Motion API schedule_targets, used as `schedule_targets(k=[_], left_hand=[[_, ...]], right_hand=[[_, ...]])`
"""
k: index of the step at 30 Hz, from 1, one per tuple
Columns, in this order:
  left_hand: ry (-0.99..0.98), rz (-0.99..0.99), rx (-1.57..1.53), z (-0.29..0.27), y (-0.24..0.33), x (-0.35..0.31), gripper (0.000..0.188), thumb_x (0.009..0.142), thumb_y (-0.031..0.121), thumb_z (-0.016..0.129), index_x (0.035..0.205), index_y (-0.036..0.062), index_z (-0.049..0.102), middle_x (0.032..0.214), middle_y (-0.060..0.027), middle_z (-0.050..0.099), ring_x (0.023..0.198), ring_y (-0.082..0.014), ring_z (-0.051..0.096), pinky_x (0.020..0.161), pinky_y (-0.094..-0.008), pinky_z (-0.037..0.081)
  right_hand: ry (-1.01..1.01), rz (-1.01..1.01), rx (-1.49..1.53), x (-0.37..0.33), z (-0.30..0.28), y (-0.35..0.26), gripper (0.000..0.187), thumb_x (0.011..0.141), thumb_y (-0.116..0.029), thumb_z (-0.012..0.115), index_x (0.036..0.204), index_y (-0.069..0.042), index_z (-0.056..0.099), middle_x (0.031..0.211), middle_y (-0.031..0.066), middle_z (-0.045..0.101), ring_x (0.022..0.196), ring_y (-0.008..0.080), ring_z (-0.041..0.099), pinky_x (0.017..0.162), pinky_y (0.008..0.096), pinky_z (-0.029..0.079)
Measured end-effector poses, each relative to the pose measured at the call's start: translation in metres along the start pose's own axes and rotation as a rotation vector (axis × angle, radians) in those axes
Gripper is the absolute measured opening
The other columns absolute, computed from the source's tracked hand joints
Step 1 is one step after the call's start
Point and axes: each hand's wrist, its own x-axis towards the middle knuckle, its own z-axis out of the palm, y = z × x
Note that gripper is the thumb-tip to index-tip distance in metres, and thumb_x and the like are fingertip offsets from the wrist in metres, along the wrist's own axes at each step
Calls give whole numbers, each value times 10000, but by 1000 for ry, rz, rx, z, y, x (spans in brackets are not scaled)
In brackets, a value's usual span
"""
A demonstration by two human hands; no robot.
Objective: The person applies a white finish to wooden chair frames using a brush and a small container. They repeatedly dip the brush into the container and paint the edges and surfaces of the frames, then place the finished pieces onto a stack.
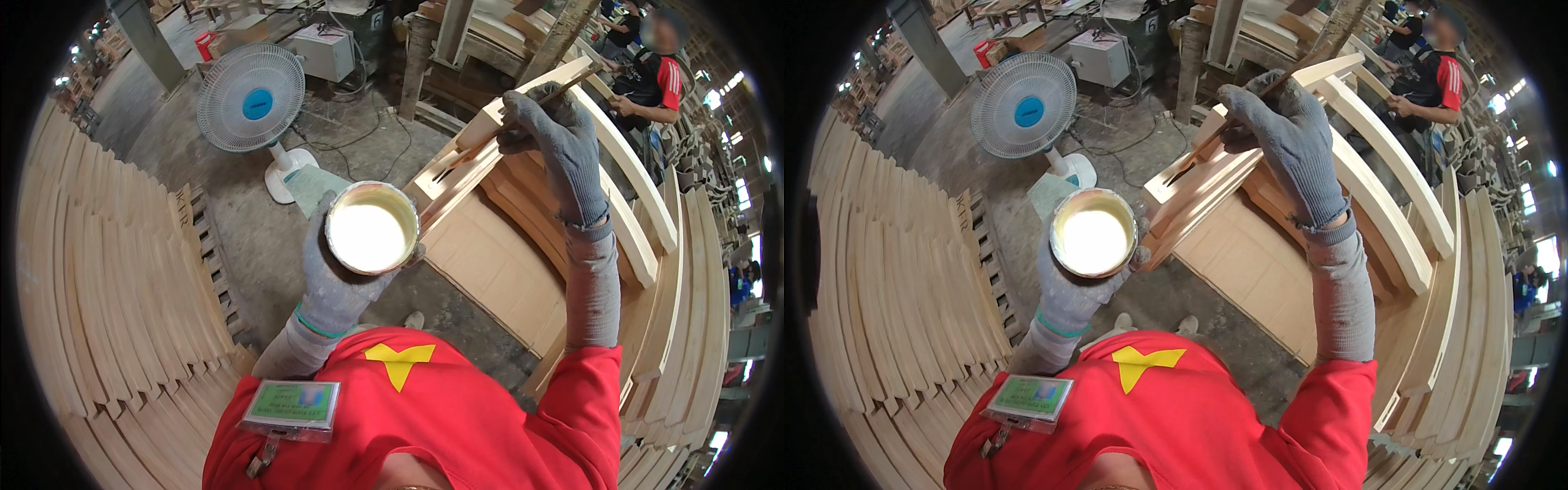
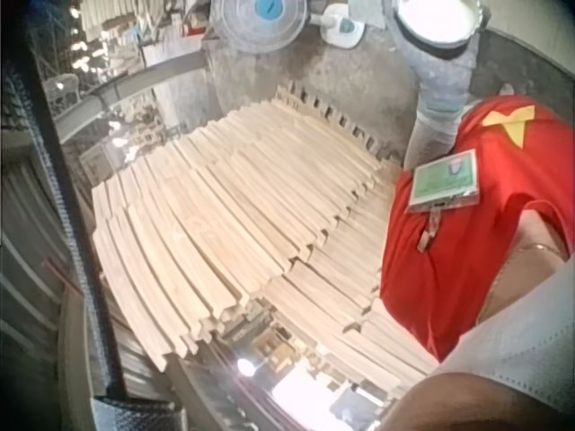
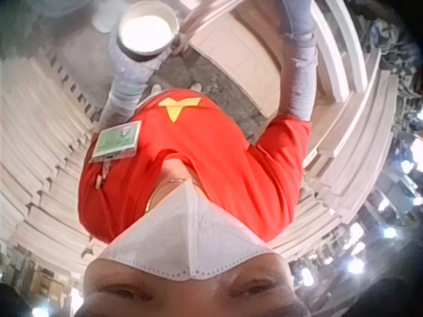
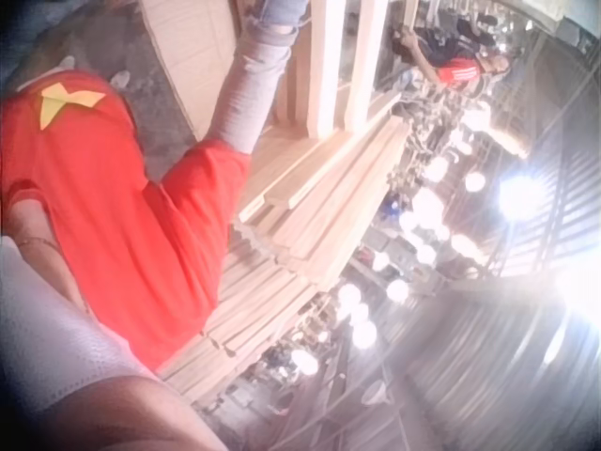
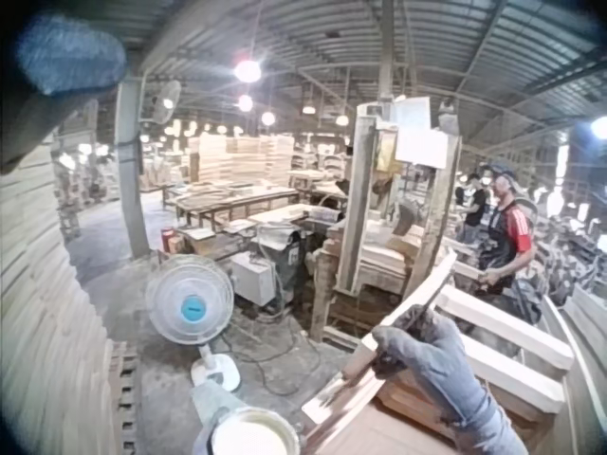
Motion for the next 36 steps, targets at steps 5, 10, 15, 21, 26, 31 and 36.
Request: schedule_targets(k=[5,10,15,21,26,31,36], left_hand=[[-55,16,-92,-4,0,2,727,644,-105,696,1261,20,332,1173,-152,508,1063,-251,551,846,-381,529],[-87,180,437,-22,-9,3,679,678,-114,664,1256,13,331,1190,-169,497,1079,-276,543,855,-400,526],[35,-146,-164,-4,6,4,632,709,-108,643,1248,9,334,1194,-183,497,1078,-278,545,849,-391,530],[-86,155,444,-25,-5,5,618,700,-101,662,1227,9,357,1167,-176,514,1047,-263,563,828,-364,540],[3,-125,-181,0,9,5,641,679,-57,712,1218,8,372,1154,-158,519,1039,-246,562,829,-358,537],[-11,-204,-303,0,15,6,684,663,-24,744,1233,19,369,1179,-140,505,1075,-238,538,857,-372,515],[29,-360,-550,-7,19,9,712,638,2,769,1233,15,378,1191,-131,498,1069,-219,537,868,-340,501]], right_hand=[[-17,-48,-201,3,2,0,282,851,-263,627,922,6,585,677,56,624,584,93,608,537,220,502],[-101,-83,-158,2,13,1,286,850,-266,628,929,4,582,700,55,630,585,93,602,538,225,494],[-135,-42,-246,2,16,-1,294,852,-270,625,955,2,585,712,56,635,599,97,610,542,211,488],[-218,-117,-302,3,25,11,268,855,-254,615,892,7,567,619,77,614,545,118,608,512,249,467],[-201,-257,-550,11,15,6,308,845,-313,614,859,-11,559,601,82,604,554,165,611,518,284,463],[-345,-169,-411,9,27,8,284,831,-315,633,823,-37,576,607,69,602,553,150,596,536,286,458],[-259,-197,-440,14,12,7,251,840,-259,637,819,-19,567,615,40,598,560,106,573,528,250,461]])
